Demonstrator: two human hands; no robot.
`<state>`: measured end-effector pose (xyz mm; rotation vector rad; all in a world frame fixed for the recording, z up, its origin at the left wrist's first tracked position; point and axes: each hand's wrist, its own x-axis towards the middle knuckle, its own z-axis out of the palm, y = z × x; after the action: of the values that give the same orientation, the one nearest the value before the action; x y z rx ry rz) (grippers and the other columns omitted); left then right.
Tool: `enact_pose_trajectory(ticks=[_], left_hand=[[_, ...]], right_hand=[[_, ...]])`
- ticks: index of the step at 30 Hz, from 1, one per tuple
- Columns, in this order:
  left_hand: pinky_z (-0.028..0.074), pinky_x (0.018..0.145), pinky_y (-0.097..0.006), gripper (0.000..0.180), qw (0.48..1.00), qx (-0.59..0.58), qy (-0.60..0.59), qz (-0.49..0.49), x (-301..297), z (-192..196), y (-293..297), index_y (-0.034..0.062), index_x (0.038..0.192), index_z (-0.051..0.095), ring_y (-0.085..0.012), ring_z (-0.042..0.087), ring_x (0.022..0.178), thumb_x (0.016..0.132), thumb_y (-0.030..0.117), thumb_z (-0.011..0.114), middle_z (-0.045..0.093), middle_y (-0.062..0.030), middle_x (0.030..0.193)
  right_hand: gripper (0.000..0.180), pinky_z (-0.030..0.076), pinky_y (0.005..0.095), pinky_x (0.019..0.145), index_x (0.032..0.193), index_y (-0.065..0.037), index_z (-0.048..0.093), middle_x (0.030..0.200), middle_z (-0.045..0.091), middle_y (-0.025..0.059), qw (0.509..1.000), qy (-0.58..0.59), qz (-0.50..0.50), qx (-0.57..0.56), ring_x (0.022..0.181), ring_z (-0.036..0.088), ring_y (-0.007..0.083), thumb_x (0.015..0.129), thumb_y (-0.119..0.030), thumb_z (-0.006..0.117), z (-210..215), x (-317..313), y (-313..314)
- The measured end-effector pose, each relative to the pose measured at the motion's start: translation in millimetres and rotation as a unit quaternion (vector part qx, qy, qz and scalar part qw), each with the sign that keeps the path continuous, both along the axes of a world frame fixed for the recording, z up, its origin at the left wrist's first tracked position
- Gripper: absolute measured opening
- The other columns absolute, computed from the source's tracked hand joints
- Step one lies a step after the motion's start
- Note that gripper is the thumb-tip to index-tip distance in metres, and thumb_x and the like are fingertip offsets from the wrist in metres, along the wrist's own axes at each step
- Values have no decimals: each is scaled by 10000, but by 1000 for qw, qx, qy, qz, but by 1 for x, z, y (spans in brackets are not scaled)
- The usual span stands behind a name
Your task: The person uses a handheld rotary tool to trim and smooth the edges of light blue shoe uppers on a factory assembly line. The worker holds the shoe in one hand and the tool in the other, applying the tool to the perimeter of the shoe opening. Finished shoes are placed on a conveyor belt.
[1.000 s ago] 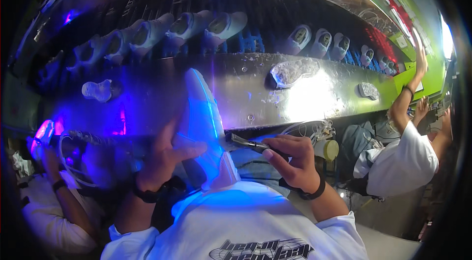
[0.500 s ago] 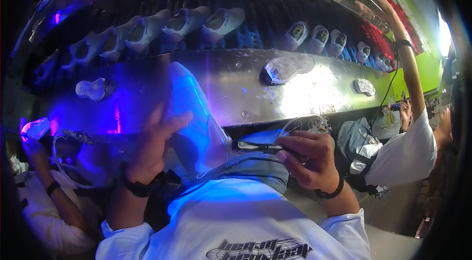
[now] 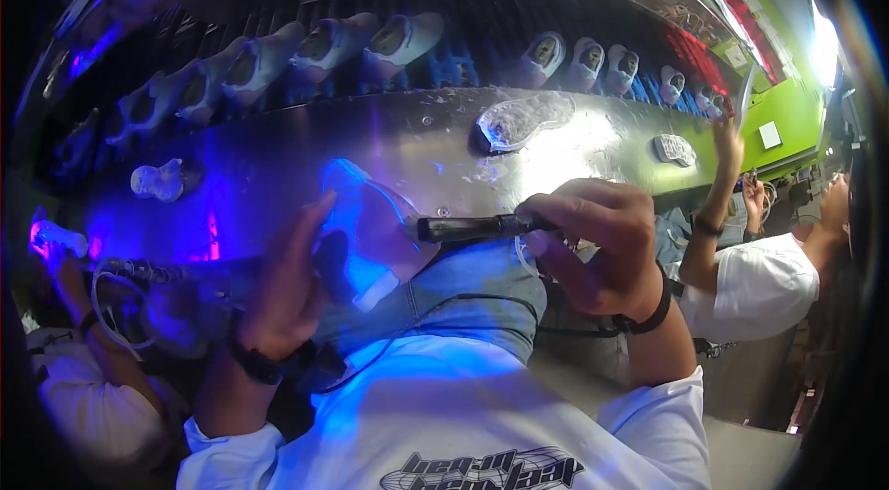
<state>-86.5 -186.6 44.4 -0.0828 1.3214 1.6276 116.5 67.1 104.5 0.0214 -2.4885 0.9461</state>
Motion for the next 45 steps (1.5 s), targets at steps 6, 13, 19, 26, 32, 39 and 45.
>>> enact_pose_trajectory(ticks=[6,13,19,26,32,39,45], left_hand=[[594,560,-314,521,942,-56,306,-126,20,-10,-12,71,1354,585,-231,731,878,1057,496,536,710,-134,1150],[546,572,-283,422,983,43,-148,-96,17,-5,-20,27,1346,556,-242,686,710,989,234,647,690,-183,995],[511,455,-266,446,960,16,-276,-49,23,6,-13,33,1278,588,-273,692,669,1066,409,478,684,-202,955],[537,472,-293,365,936,74,-342,-38,33,7,-10,5,1234,581,-306,695,676,1055,314,505,632,-249,941],[581,542,-332,398,904,138,-404,-36,39,2,-10,-40,1194,582,-357,720,769,1058,327,509,605,-257,954],[601,632,-353,410,888,187,-418,-55,39,-8,-10,-52,1144,600,-357,715,848,1052,345,557,607,-256,973],[605,710,-365,633,952,104,-214,-192,19,-46,-15,-82,1293,528,-365,696,827,1032,494,560,635,-300,1106]], right_hand=[[262,520,369,552,1028,-10,750,786,707,127,999,42,23,15,621,676,288,777,-62,802,1,-8,16],[245,444,387,530,1017,4,765,713,633,116,995,82,41,-35,581,604,272,790,-82,798,-16,-17,29],[295,532,354,656,1074,69,758,849,723,190,992,30,41,-118,717,695,278,820,-79,733,-35,-14,28],[241,463,324,551,1055,55,770,743,658,120,971,117,34,-205,602,617,204,871,-101,785,-68,-16,15],[252,465,362,597,1062,51,765,749,643,151,964,100,15,-248,639,621,246,882,-125,769,-87,-7,6],[222,450,372,594,1038,38,763,746,644,150,965,32,-32,-257,629,602,271,888,-125,745,-120,5,1],[207,497,304,677,1065,46,762,830,716,98,914,-6,-55,-401,725,648,156,938,-115,740,-118,21,-3]])
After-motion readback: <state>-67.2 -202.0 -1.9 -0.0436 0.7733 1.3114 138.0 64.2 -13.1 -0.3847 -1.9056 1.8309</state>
